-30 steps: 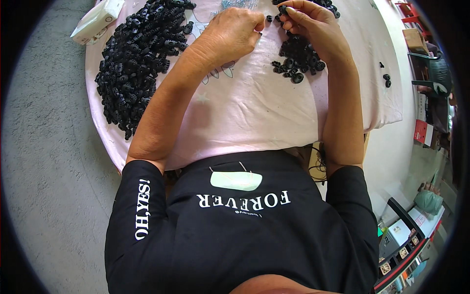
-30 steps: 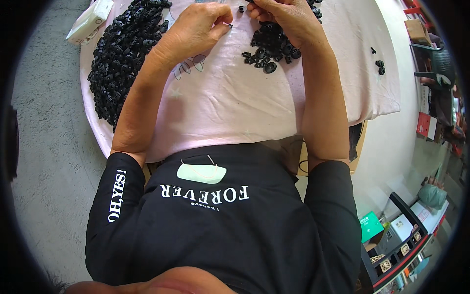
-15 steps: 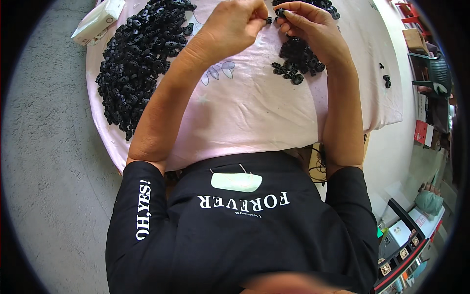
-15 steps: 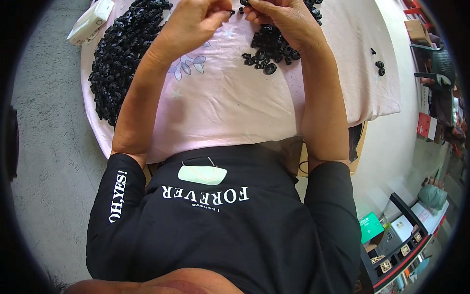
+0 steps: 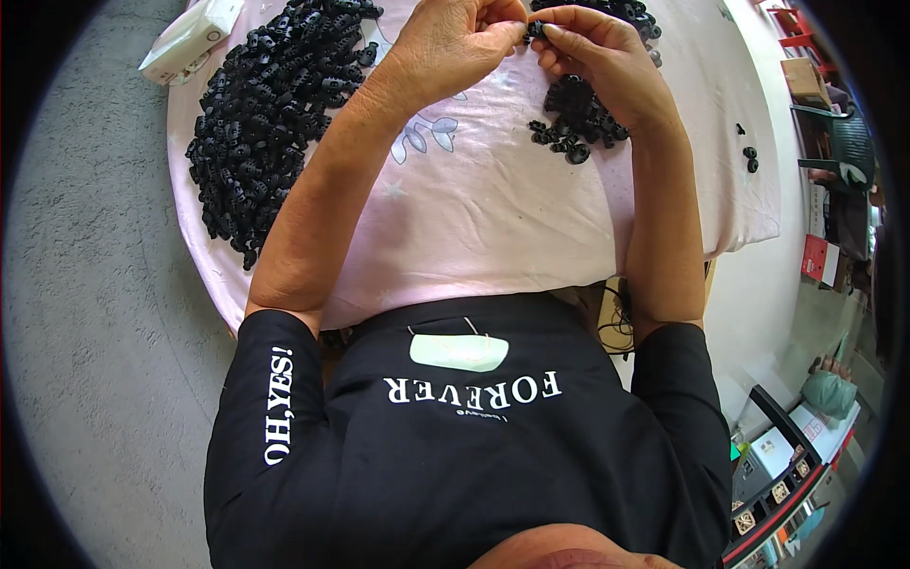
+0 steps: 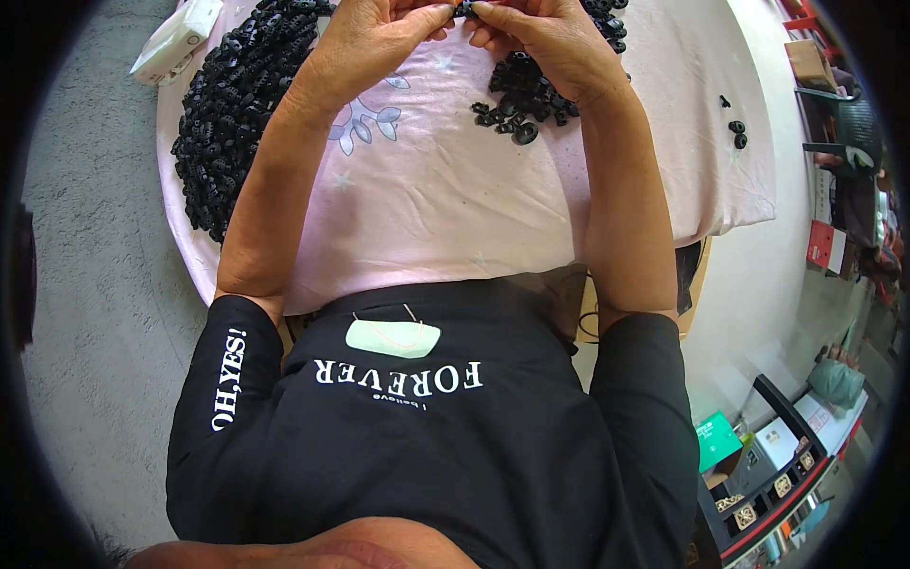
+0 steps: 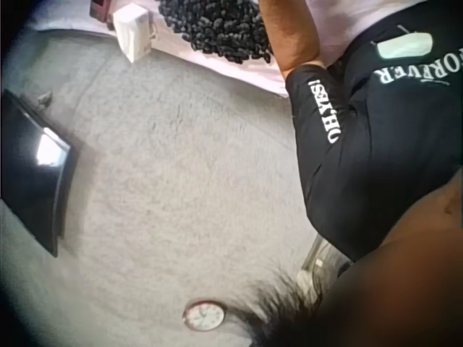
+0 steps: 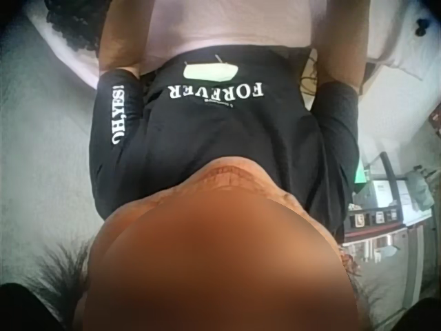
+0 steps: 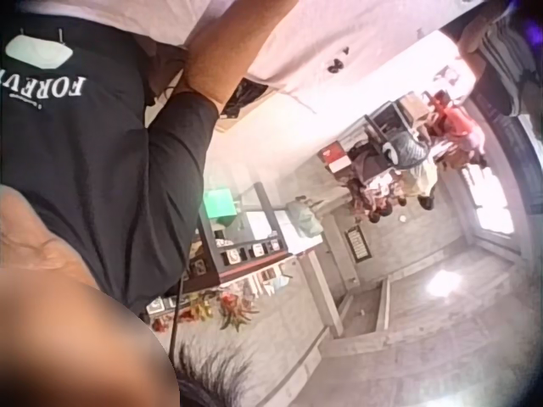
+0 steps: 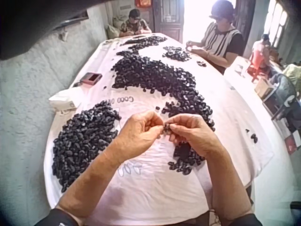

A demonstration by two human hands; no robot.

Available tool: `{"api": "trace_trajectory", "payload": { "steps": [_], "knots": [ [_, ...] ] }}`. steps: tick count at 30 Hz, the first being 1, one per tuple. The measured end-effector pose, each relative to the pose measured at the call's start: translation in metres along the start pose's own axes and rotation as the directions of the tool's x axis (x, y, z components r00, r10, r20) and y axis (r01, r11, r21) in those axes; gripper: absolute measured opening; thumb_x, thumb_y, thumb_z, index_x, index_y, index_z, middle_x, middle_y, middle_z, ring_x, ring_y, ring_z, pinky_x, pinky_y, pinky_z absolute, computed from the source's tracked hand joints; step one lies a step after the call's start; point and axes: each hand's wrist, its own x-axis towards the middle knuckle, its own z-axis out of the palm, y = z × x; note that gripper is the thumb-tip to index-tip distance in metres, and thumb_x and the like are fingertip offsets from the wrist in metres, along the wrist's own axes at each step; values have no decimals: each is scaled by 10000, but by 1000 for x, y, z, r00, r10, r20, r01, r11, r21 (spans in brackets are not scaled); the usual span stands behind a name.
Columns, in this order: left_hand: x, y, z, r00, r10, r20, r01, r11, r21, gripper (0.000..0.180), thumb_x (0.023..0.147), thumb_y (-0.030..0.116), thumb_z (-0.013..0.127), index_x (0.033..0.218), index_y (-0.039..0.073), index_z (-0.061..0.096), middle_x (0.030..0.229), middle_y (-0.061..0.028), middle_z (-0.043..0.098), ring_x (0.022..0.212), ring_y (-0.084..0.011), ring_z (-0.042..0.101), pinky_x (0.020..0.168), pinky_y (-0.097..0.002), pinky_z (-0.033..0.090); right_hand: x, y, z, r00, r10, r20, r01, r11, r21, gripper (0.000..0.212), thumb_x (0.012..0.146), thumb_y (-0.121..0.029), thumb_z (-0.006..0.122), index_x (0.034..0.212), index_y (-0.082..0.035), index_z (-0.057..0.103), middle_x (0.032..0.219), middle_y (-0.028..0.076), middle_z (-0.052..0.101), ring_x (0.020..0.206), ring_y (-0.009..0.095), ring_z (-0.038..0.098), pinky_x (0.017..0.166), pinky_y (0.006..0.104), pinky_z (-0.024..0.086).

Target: The person is sorting small black plastic hardware parts on a table.

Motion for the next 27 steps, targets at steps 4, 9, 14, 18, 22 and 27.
{"api": "trace_trajectory", "payload": {
  "steps": [4,9,14,18,22,27],
  "knots": [
    [2,-9,3,1000,-29,5,29,993,-113,49,961,18,620,974,-21,647,841,-33,650,767,-90,617,682,-242,518,0,-2,0,1000,1,-2,-1,1000,4,176,1028,-135,646,1125,2,700,845,42,716,701,88,661,665,224,541],
    [3,-13,3,984,-148,103,172,943,-284,36,981,40,630,994,6,630,870,-20,645,777,-76,609,689,-223,510,-1,0,-1,1000,-16,-3,16,1000,21,178,1025,-127,647,1125,9,708,857,52,725,704,92,670,663,221,546],
    [4,-12,3,994,-96,54,108,950,-293,48,989,43,629,1000,-4,636,880,-23,648,788,-83,615,707,-231,522,-1,-2,1,1000,-16,-15,16,1000,10,186,1025,-125,649,1127,17,711,864,58,728,705,96,674,665,224,552],
    [4,-12,2,998,-61,34,69,945,-319,56,994,38,628,1008,-14,645,893,-26,653,811,-88,623,737,-234,530,0,-1,0,999,-26,-19,26,999,34,190,1025,-123,648,1130,21,712,868,62,730,706,100,679,669,233,564],
    [4,-12,2,998,-51,33,58,954,-294,65,996,31,625,1025,-19,653,912,-32,662,821,-87,624,748,-234,531,-1,-1,-1,1000,-26,-14,26,998,50,188,1022,-121,653,1129,21,714,869,63,731,708,103,682,671,235,568],
    [3,-11,3,996,-74,43,84,943,-321,99,1002,33,616,1066,-29,659,918,-42,678,842,-89,638,764,-233,539,0,1,-2,999,-38,-19,38,998,47,190,1016,-118,662,1137,19,713,868,63,732,708,105,683,667,238,568]
  ]
}}
